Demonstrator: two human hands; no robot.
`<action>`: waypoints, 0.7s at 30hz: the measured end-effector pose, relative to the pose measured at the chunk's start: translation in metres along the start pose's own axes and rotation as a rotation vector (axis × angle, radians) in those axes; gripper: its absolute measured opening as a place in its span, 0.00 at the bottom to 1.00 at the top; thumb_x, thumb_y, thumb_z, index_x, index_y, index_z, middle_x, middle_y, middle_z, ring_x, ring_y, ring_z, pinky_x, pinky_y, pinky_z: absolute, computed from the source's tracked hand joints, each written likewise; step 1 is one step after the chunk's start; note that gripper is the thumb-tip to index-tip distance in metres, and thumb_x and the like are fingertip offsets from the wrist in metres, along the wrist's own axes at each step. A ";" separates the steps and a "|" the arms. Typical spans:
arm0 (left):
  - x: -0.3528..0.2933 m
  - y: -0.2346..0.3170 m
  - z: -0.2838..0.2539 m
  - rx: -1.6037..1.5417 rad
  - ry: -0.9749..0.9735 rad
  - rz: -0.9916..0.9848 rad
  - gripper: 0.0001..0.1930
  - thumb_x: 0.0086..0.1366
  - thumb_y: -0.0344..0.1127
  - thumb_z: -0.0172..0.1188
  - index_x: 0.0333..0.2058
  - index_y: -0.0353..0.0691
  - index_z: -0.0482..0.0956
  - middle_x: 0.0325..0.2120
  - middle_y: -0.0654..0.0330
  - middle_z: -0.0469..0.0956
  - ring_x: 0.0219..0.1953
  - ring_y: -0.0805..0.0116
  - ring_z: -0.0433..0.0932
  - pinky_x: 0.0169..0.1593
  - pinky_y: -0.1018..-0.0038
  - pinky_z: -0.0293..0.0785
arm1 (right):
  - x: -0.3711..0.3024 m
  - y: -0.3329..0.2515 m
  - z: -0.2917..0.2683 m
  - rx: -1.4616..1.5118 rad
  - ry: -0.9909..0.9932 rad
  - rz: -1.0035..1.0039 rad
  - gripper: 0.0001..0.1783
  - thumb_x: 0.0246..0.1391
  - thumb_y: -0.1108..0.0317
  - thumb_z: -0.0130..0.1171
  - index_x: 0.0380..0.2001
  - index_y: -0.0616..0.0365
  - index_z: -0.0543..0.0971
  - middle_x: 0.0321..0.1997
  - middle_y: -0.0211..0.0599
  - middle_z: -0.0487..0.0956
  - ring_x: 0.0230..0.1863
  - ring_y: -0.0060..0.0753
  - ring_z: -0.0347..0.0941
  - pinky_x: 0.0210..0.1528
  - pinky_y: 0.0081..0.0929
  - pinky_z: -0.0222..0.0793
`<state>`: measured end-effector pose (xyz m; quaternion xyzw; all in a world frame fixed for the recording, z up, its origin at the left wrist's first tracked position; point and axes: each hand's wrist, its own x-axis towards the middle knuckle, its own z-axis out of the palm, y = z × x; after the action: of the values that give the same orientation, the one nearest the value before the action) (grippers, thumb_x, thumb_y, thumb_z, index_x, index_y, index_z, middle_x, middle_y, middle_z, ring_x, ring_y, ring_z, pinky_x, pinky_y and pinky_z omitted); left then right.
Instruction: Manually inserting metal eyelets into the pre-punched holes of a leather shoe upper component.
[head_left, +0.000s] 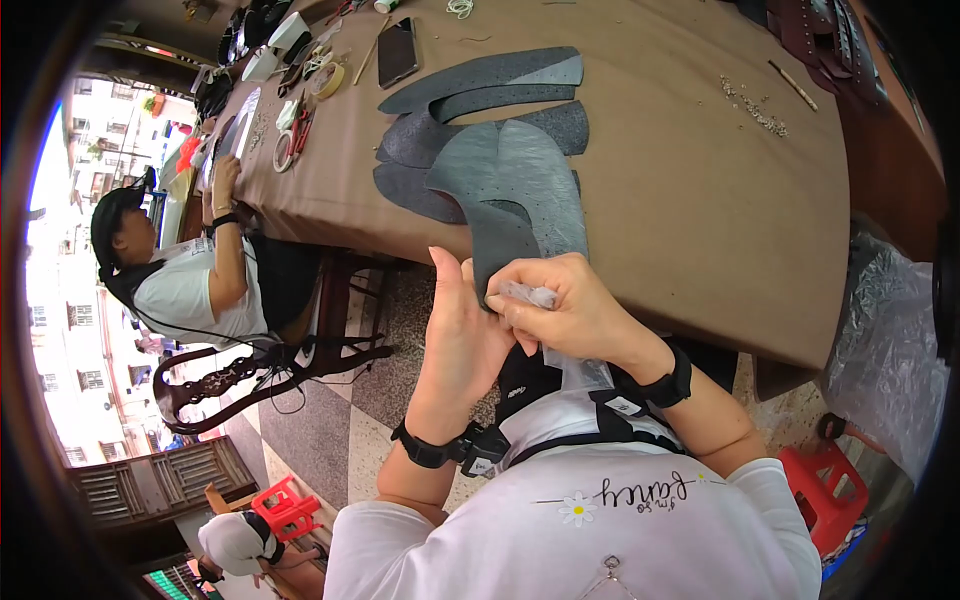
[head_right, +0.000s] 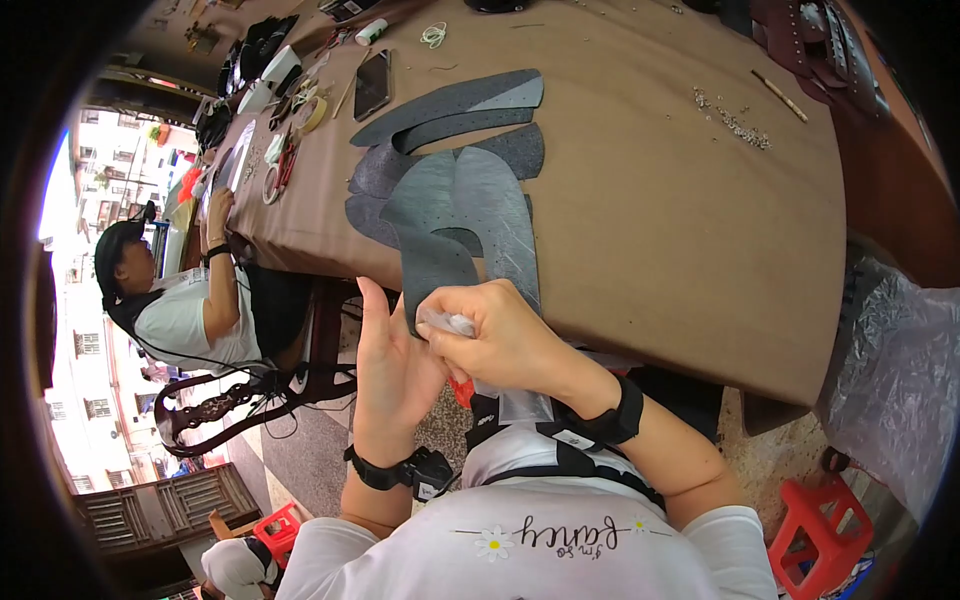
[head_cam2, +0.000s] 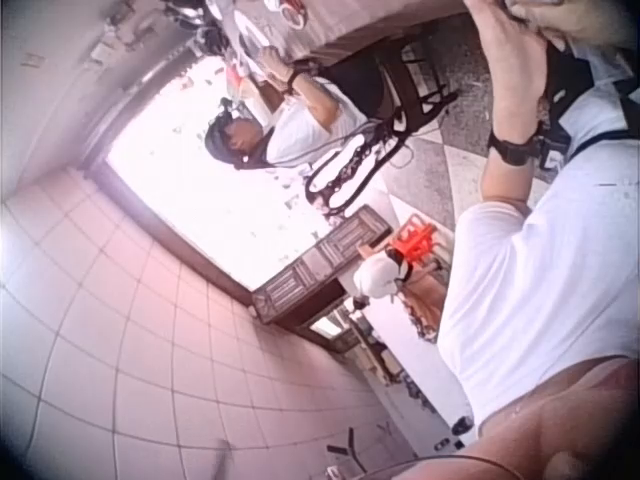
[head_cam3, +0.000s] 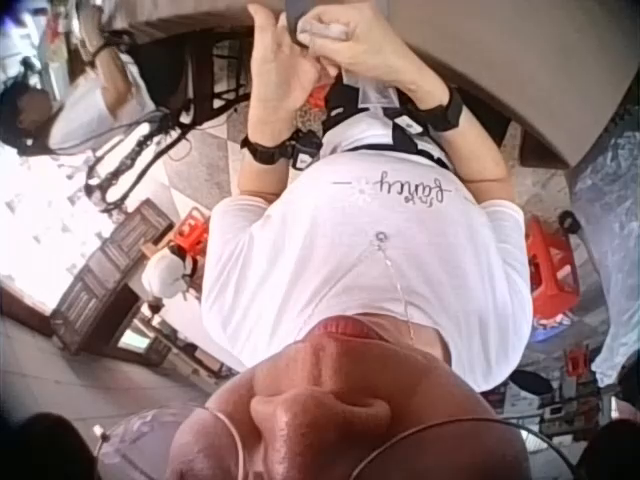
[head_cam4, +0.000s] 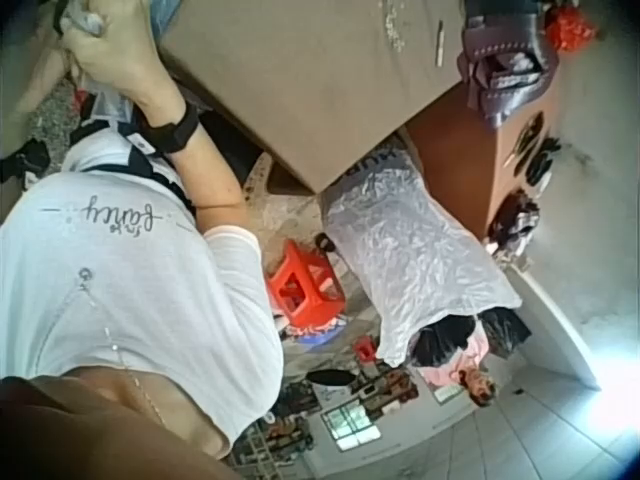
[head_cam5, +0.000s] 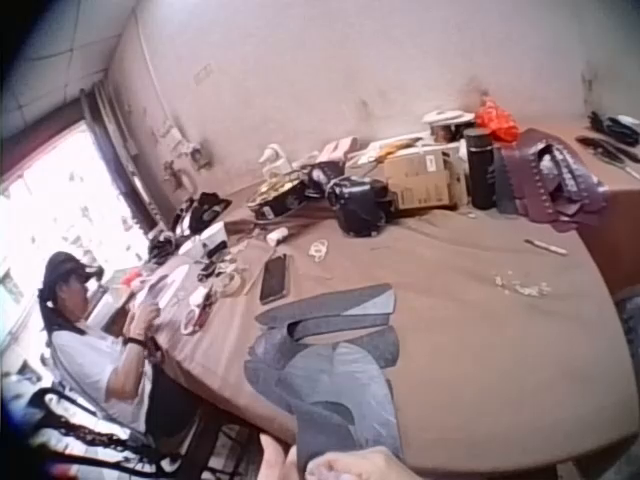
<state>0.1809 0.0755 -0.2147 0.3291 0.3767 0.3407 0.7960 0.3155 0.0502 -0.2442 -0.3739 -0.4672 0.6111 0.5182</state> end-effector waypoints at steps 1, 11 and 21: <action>0.000 0.000 0.000 0.014 0.002 -0.009 0.36 0.65 0.67 0.27 0.46 0.38 0.65 0.33 0.59 0.72 0.33 0.68 0.74 0.26 0.74 0.72 | 0.000 0.001 0.000 0.030 -0.013 -0.016 0.05 0.43 0.79 0.52 0.27 0.65 0.75 0.14 0.37 0.73 0.16 0.17 0.70 0.21 0.21 0.66; 0.002 -0.001 -0.001 0.078 0.047 0.029 0.32 0.67 0.63 0.33 0.47 0.38 0.67 0.43 0.59 0.72 0.47 0.67 0.72 0.51 0.68 0.68 | 0.007 0.004 -0.001 -0.405 0.035 -0.383 0.07 0.38 0.77 0.58 0.25 0.66 0.74 0.23 0.51 0.75 0.25 0.54 0.73 0.26 0.32 0.68; -0.004 0.004 -0.003 -0.006 -0.094 0.050 0.27 0.70 0.57 0.38 0.46 0.34 0.65 0.41 0.55 0.71 0.41 0.67 0.75 0.38 0.70 0.74 | 0.003 0.001 0.001 -0.081 0.012 -0.049 0.03 0.45 0.77 0.54 0.26 0.63 0.74 0.17 0.33 0.74 0.15 0.20 0.71 0.19 0.20 0.65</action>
<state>0.1750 0.0750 -0.2121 0.3514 0.3295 0.3458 0.8052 0.3138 0.0528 -0.2450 -0.3868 -0.4974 0.5765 0.5203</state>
